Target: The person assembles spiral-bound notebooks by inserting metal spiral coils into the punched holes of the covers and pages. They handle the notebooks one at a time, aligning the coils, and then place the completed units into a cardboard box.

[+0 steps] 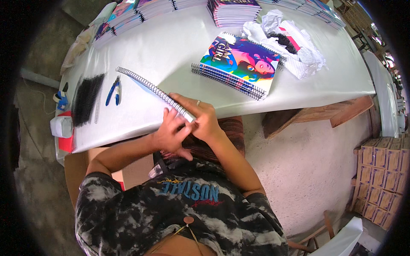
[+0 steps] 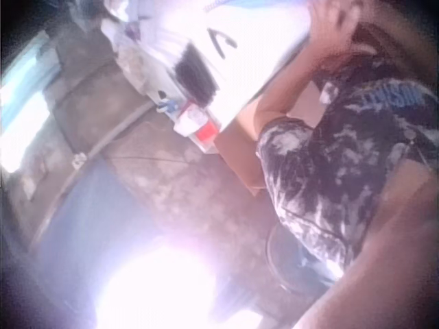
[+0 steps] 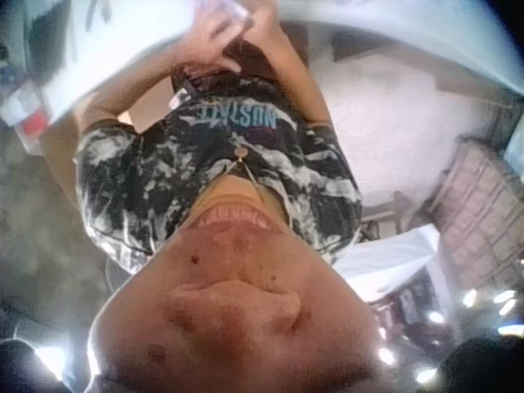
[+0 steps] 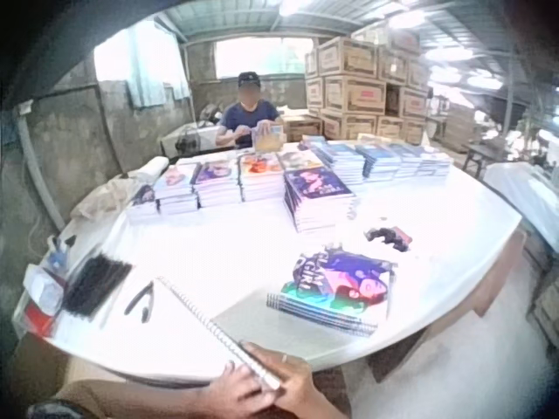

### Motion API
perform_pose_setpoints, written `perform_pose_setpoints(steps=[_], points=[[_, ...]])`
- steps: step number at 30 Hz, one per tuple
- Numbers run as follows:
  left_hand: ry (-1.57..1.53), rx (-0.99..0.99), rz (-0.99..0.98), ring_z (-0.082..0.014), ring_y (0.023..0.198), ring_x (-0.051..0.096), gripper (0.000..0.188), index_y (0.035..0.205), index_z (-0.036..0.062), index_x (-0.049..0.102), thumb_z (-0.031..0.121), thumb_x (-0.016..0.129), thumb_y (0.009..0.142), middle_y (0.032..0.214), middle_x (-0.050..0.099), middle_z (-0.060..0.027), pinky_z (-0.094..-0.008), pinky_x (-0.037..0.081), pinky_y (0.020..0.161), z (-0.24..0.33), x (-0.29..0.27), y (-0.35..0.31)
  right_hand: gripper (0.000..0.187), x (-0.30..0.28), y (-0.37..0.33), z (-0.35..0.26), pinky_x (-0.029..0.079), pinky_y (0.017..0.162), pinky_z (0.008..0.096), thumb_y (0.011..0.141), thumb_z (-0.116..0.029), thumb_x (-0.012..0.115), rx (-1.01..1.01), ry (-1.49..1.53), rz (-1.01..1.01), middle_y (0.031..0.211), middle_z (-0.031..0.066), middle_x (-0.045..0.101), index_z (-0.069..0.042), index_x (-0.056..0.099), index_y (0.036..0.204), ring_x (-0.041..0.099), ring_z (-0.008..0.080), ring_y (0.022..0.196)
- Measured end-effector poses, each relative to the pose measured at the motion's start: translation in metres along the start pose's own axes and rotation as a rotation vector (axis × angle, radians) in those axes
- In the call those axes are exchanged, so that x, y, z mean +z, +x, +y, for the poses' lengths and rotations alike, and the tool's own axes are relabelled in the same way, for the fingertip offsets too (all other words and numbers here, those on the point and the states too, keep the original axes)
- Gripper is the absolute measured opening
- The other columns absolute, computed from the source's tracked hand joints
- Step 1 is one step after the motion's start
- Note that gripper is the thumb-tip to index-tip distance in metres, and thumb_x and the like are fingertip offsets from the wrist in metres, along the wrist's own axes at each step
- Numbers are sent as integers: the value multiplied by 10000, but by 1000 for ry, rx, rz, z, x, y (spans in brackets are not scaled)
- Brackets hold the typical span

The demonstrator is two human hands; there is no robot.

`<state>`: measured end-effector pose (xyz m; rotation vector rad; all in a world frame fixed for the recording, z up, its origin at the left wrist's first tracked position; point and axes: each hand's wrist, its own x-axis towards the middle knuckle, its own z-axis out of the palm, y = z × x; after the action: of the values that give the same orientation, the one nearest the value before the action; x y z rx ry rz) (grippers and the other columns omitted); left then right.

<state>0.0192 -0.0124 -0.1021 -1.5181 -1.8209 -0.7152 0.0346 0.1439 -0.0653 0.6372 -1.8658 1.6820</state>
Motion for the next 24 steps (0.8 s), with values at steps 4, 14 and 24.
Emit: perform_pose_setpoints(steps=[4, 14, 24], points=[[352, -74, 140, -454, 1294, 186, 899, 1364, 19, 262, 669, 455, 773, 1359, 281, -267, -630, 80, 991, -8, -28, 49, 420, 7, 7, -8, 525, 713, 340, 706, -114, 664, -86, -174, -61, 1010, 165, 634, -22, 589, 1109, 648, 290, 850], [-329, -539, -8, -527, 1300, 6, 873, 1373, -81, -47, 454, 435, 880, 1382, -25, -397, -603, 42, 1016, 33, -39, 56, 703, 18, 5, -16, 282, 1045, 413, 792, -195, 607, -162, 68, -213, 1430, 213, 235, -56, 262, 1389, 252, 390, 1312], [-1008, -1285, 340, -92, 800, 592, 138, 950, -16, 632, 37, 628, 823, 888, 657, -77, -224, 478, 726, 13, -90, 80, 226, -5, 42, -63, 437, 651, 256, 816, -186, 635, 421, 52, -173, 768, 64, 609, 8, 604, 928, 556, 112, 701]])
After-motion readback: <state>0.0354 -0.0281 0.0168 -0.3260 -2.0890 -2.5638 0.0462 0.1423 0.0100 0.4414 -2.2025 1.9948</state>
